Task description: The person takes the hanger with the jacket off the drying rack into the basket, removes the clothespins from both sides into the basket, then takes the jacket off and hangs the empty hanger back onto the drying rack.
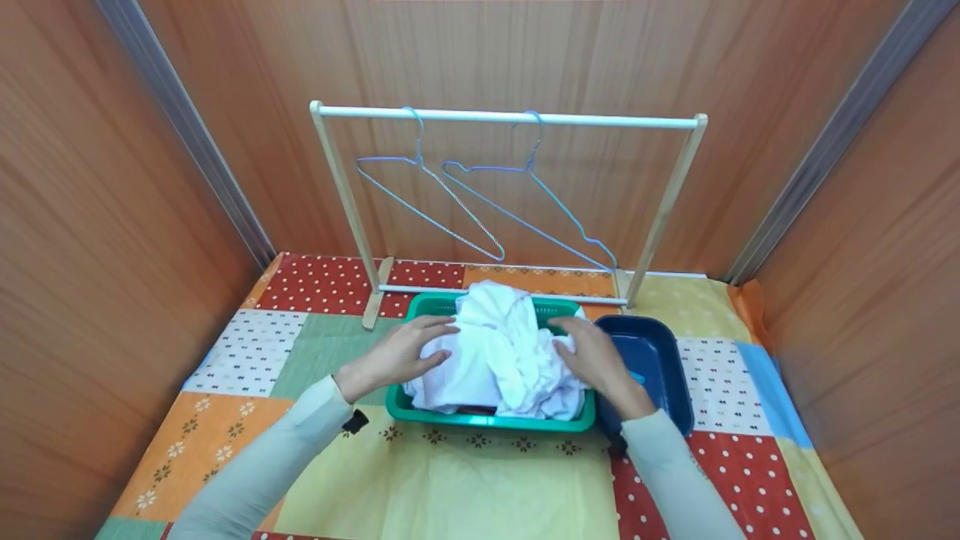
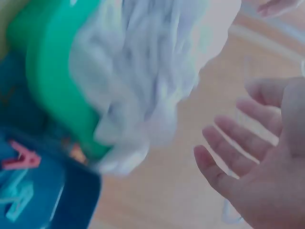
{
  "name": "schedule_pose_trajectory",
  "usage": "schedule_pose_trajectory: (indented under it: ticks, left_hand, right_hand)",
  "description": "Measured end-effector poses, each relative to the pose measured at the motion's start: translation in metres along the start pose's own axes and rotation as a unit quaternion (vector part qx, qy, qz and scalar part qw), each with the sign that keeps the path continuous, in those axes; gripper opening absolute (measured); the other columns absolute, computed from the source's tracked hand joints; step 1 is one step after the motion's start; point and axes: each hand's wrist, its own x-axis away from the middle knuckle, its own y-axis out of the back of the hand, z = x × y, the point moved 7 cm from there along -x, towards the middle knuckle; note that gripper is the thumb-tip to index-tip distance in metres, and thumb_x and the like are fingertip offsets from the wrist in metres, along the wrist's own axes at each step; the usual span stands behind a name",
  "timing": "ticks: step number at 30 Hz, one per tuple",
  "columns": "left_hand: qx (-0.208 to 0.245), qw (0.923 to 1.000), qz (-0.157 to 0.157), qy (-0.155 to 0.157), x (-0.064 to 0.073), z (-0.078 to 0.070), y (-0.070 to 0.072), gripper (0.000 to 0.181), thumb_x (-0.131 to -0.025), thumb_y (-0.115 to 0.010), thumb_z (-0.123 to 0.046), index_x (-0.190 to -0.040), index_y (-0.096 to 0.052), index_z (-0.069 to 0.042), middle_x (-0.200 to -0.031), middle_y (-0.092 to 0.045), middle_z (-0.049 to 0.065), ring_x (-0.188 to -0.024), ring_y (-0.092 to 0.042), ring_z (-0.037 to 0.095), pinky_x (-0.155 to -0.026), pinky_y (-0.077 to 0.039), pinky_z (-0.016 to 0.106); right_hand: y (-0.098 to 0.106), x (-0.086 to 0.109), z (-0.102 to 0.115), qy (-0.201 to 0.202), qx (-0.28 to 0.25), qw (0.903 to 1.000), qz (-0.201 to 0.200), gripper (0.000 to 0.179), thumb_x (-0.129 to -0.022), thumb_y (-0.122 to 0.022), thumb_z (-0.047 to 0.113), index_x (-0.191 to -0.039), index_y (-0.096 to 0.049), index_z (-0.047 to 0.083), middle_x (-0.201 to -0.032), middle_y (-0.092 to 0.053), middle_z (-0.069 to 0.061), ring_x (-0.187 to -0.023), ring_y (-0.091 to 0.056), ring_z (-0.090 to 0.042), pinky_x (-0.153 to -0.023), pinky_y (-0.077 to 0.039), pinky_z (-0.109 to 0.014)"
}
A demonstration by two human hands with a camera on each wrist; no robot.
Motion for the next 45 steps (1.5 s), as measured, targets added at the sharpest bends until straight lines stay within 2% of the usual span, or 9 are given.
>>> schedule_pose_trajectory:
  ticks: [3, 6, 12, 19, 26, 30, 33, 37, 45]
  left_hand:
    - [0.014, 0.9997, 0.01, 0.014, -0.016, -0.002, 0.009, 0.053, -0.094, -0.065, -0.037, -0.144, -0.05, -0.026, -0.152, -0.047, 0.0, -0.142, -0.043, 0.022, -0.109, -0.044, 0.045]
    - [0.032, 0.9992, 0.02, 0.014, -0.035, -0.005, 0.013, 0.055, -0.094, -0.064, -0.039, -0.145, -0.048, -0.024, -0.15, -0.049, 0.0, -0.141, -0.044, 0.022, -0.11, -0.043, 0.045]
    - [0.052, 0.9939, 0.086, 0.044, -0.064, -0.005, 0.002, 0.057, -0.093, -0.067, -0.036, -0.145, -0.047, -0.028, -0.149, -0.05, -0.004, -0.139, -0.046, 0.02, -0.109, -0.044, 0.045]
    - [0.031, 0.9858, 0.149, 0.07, -0.101, -0.008, -0.01, 0.057, -0.095, -0.064, -0.032, -0.148, -0.045, -0.024, -0.151, -0.047, 0.004, -0.138, -0.045, 0.024, -0.112, -0.04, 0.05]
    - [0.011, 0.969, 0.207, 0.133, -0.117, 0.008, -0.026, 0.061, -0.095, -0.064, -0.032, -0.15, -0.041, -0.022, -0.153, -0.045, 0.005, -0.136, -0.045, 0.025, -0.111, -0.04, 0.05]
    - [-0.005, 0.9631, 0.232, 0.137, -0.121, 0.013, -0.034, 0.056, -0.094, -0.065, -0.033, -0.146, -0.047, -0.022, -0.148, -0.049, 0.006, -0.129, -0.048, 0.024, -0.106, -0.044, 0.047]
    - [-0.007, 0.9696, 0.217, 0.112, -0.122, 0.013, -0.034, 0.041, -0.095, -0.065, -0.027, -0.133, -0.059, -0.016, -0.134, -0.06, 0.007, -0.115, -0.055, 0.024, -0.099, -0.049, 0.043]
    - [0.013, 0.9798, 0.178, 0.089, -0.124, 0.013, -0.033, 0.026, -0.096, -0.063, -0.019, -0.12, -0.067, -0.011, -0.119, -0.067, 0.008, -0.103, -0.059, 0.023, -0.095, -0.052, 0.038]
    - [0.03, 0.9941, 0.097, 0.038, -0.128, 0.011, -0.014, 0.026, -0.098, -0.059, -0.015, -0.123, -0.065, -0.008, -0.121, -0.067, 0.008, -0.109, -0.062, 0.022, -0.103, -0.049, 0.036]
  right_hand:
    - [0.013, -0.01, -0.025, -0.04, -0.007, 0.9991, -0.016, 0.044, -0.101, -0.056, 0.023, -0.143, -0.049, 0.012, -0.144, -0.052, -0.018, -0.13, -0.05, -0.04, -0.104, -0.042, -0.061]
    - [0.016, -0.015, -0.046, -0.07, -0.017, 0.9974, -0.005, 0.048, -0.102, -0.053, 0.025, -0.147, -0.043, 0.011, -0.147, -0.046, -0.021, -0.129, -0.048, -0.043, -0.103, -0.041, -0.064]
    - [0.004, -0.018, -0.069, -0.123, -0.034, 0.9909, 0.044, 0.054, -0.103, -0.05, 0.032, -0.152, -0.036, 0.013, -0.151, -0.04, -0.024, -0.132, -0.045, -0.046, -0.104, -0.039, -0.065]
    - [-0.006, -0.024, -0.082, -0.165, -0.044, 0.9831, 0.065, 0.061, -0.102, -0.048, 0.04, -0.153, -0.032, 0.01, -0.15, -0.041, -0.026, -0.128, -0.048, -0.043, -0.103, -0.041, -0.064]
    - [-0.016, -0.024, -0.094, -0.247, -0.057, 0.9612, 0.107, 0.077, -0.1, -0.046, 0.052, -0.155, -0.022, 0.004, -0.152, -0.035, -0.029, -0.131, -0.043, -0.044, -0.106, -0.037, -0.066]
    - [-0.019, -0.026, -0.102, -0.251, -0.051, 0.9599, 0.113, 0.07, -0.101, -0.048, 0.048, -0.15, -0.032, 0.002, -0.145, -0.044, -0.029, -0.12, -0.05, -0.04, -0.102, -0.044, -0.061]
    - [-0.021, -0.03, -0.102, -0.234, -0.052, 0.9668, 0.09, 0.057, -0.101, -0.051, 0.039, -0.142, -0.043, 0.001, -0.133, -0.054, -0.026, -0.108, -0.054, -0.035, -0.092, -0.05, -0.05]
    - [-0.019, -0.031, -0.104, -0.216, -0.058, 0.973, 0.055, 0.042, -0.101, -0.053, 0.027, -0.132, -0.052, 0.0, -0.119, -0.058, -0.023, -0.098, -0.054, -0.03, -0.08, -0.047, -0.037]
    - [-0.008, -0.03, -0.102, -0.197, -0.076, 0.9774, -0.016, 0.028, -0.102, -0.052, 0.019, -0.122, -0.06, 0.001, -0.118, -0.062, -0.021, -0.095, -0.055, -0.028, -0.082, -0.046, -0.038]
